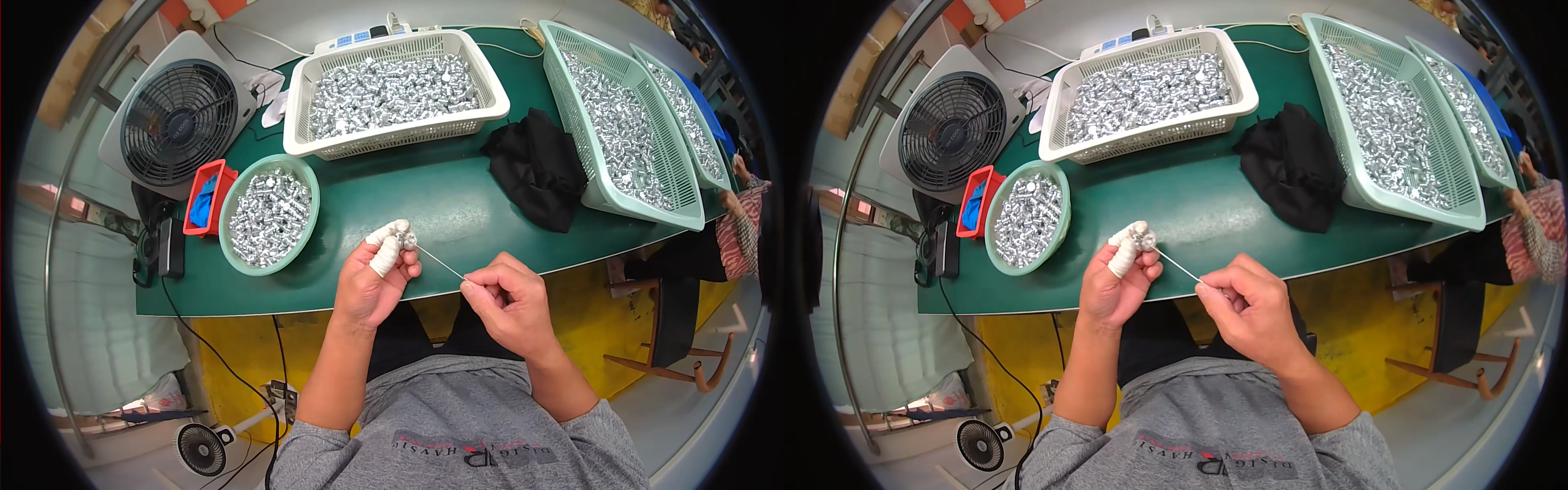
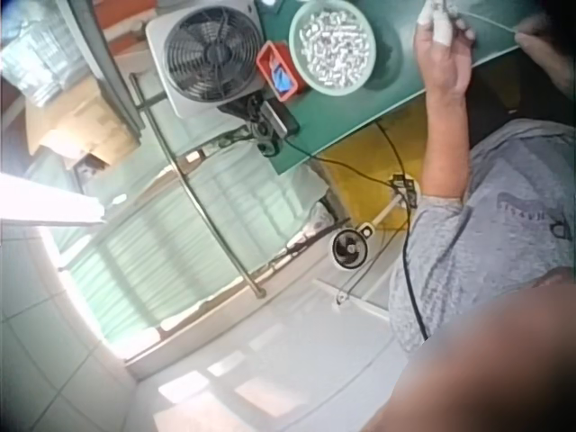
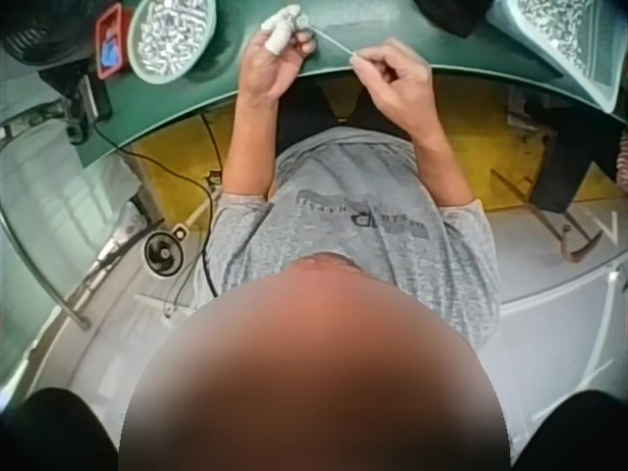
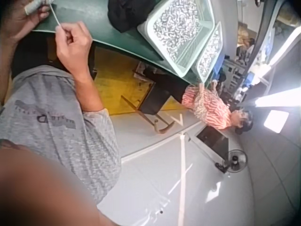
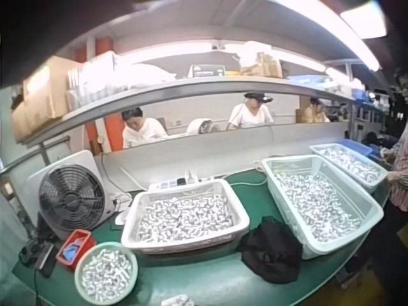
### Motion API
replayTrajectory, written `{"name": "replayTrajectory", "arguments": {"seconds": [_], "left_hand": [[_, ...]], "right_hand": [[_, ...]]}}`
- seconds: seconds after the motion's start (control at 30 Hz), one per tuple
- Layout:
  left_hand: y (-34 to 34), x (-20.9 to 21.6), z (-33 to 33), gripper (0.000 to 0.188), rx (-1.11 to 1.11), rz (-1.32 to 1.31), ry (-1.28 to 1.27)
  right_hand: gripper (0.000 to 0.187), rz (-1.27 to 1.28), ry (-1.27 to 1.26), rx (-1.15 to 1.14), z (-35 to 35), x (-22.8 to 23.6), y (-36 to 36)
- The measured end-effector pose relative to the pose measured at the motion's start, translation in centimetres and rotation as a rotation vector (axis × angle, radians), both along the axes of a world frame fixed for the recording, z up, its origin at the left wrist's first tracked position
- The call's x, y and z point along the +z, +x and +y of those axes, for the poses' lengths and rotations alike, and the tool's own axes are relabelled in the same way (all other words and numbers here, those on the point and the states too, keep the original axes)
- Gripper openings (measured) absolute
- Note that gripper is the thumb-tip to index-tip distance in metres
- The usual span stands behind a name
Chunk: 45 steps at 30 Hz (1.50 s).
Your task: The person is stringing small silver metal components onto a thin wire at a production workstation.
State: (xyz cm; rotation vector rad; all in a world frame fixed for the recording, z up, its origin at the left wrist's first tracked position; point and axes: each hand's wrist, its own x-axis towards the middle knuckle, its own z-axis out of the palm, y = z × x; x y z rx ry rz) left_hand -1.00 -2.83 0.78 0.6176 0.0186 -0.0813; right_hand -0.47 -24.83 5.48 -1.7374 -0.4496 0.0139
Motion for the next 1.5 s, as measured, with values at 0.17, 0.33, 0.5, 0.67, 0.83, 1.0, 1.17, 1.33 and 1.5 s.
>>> {"name": "replayTrajectory", "arguments": {"seconds": [0.17, 0.33, 0.5, 0.67, 0.83, 1.0, 1.17, 1.33, 1.5], "left_hand": [[0.2, 0.1, 0.5, 0.027, -0.069, -0.013, -0.023], [0.1, 0.2, 0.6, 0.024, -0.11, -0.008, 0.012], [0.2, 0.6, 0.5, 0.024, -0.125, -0.012, 0.092], [0.1, 0.7, 1.0, 0.02, -0.189, -0.016, 0.08], [-0.6, 0.8, 1.0, 0.015, -0.192, -0.033, 0.219], [-0.6, 0.4, 0.2, 0.016, -0.192, -0.043, 0.225], [-0.3, 0.7, -0.2, 0.015, -0.18, 0.05, 0.186], [-0.1, 1.8, -0.8, 0.013, -0.114, 0.136, 0.234], [-0.5, 1.1, -0.1, 0.015, -0.11, -0.03, 0.387]], "right_hand": [[0.003, 0.028, 0.009, 0.04, -0.7, 0.3, 0.4], [0.002, 0.072, 0.001, 0.084, -1.5, 0.5, 0.8], [0.002, 0.091, 0.017, 0.094, -1.8, 0.5, 1.0], [0.003, 0.248, 0.123, 0.159, -2.4, 0.0, 1.6], [0.004, 0.592, 0.316, 0.26, -3.2, -0.4, 1.9], [0.008, 0.754, 0.4, 0.328, -2.7, -1.2, 1.6], [0.009, 0.109, 0.188, 0.153, -1.1, -2.7, 1.1], [0.007, -0.261, -0.016, 0.038, -1.1, -1.6, 1.4], [0.005, 0.836, 0.529, 0.306, -2.7, -2.3, 0.9]]}}
